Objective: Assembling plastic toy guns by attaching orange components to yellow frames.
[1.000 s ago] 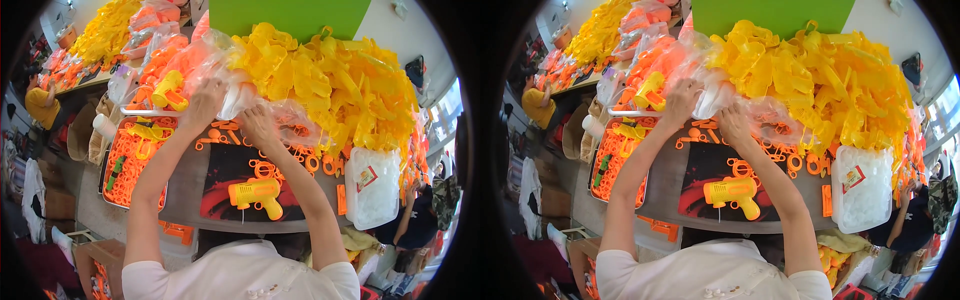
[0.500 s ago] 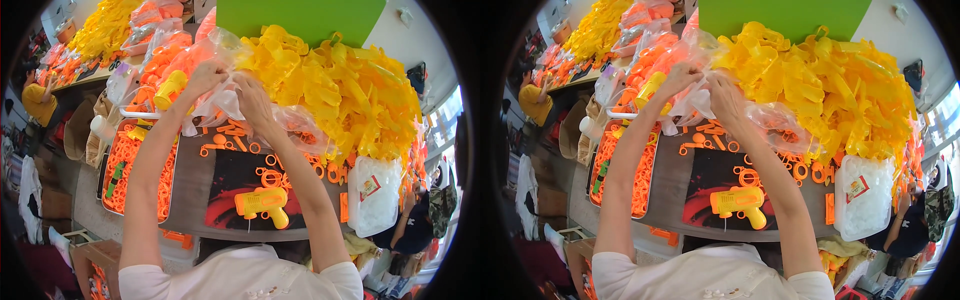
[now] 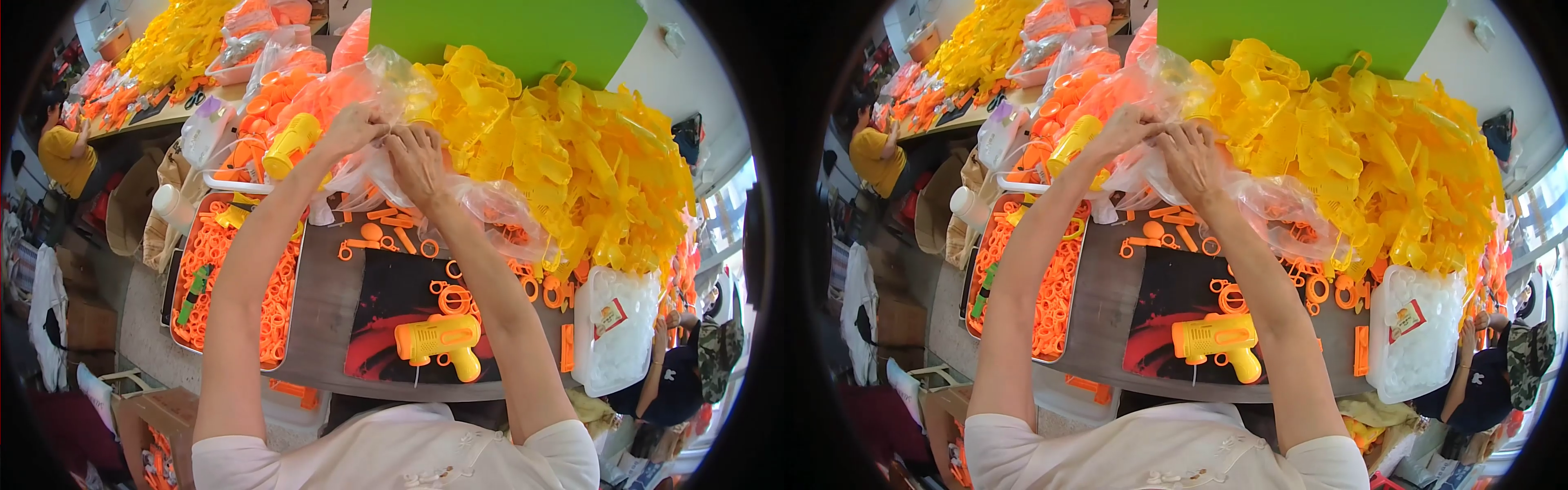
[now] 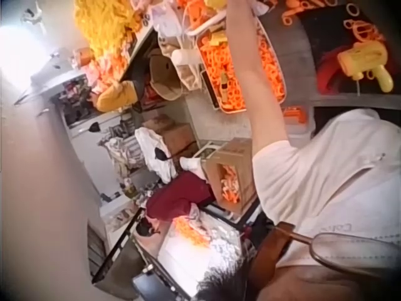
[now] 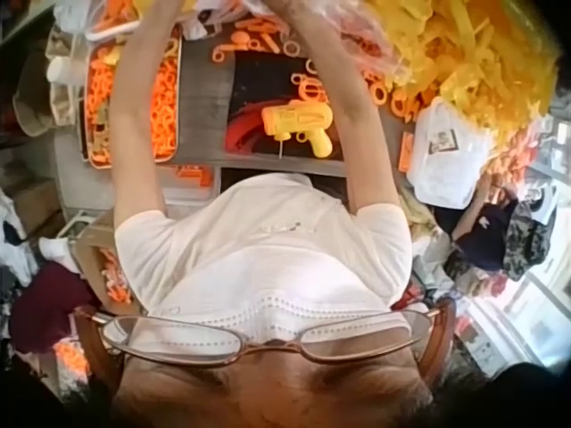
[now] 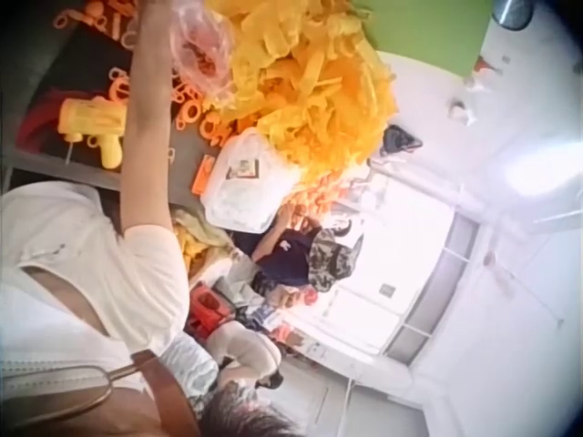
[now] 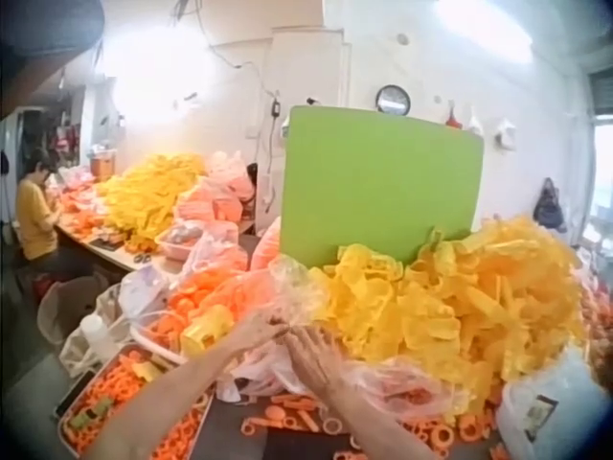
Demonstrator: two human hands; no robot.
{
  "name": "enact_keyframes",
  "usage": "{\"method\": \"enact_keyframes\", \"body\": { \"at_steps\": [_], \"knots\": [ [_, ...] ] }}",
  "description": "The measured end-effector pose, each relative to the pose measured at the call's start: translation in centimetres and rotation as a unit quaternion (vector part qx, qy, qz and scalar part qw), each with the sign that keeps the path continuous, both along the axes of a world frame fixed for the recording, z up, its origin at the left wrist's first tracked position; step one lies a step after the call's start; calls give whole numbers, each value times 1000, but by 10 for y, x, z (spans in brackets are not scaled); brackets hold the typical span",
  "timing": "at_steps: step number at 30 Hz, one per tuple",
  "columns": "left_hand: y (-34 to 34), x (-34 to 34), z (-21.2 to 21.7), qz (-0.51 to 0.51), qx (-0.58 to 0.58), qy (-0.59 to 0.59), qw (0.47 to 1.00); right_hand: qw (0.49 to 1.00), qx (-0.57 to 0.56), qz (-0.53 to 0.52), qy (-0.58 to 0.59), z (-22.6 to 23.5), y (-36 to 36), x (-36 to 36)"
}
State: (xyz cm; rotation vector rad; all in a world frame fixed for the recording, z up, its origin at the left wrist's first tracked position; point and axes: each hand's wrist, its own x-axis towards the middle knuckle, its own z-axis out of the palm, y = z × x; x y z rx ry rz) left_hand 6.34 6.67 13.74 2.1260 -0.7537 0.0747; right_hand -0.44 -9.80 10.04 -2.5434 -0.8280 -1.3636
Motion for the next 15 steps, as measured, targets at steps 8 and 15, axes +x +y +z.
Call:
{"method": "enact_keyframes", "body": {
  "at_steps": [8, 15],
  "knots": [
    [4, -2, 1, 221, -55, -155, 961, 944, -68, 91, 311, -13, -30, -5],
    [-2, -25, 11, 186, -64, -196, 961, 916, 163, 139, 339, 1, -5, 39]
  ]
}}
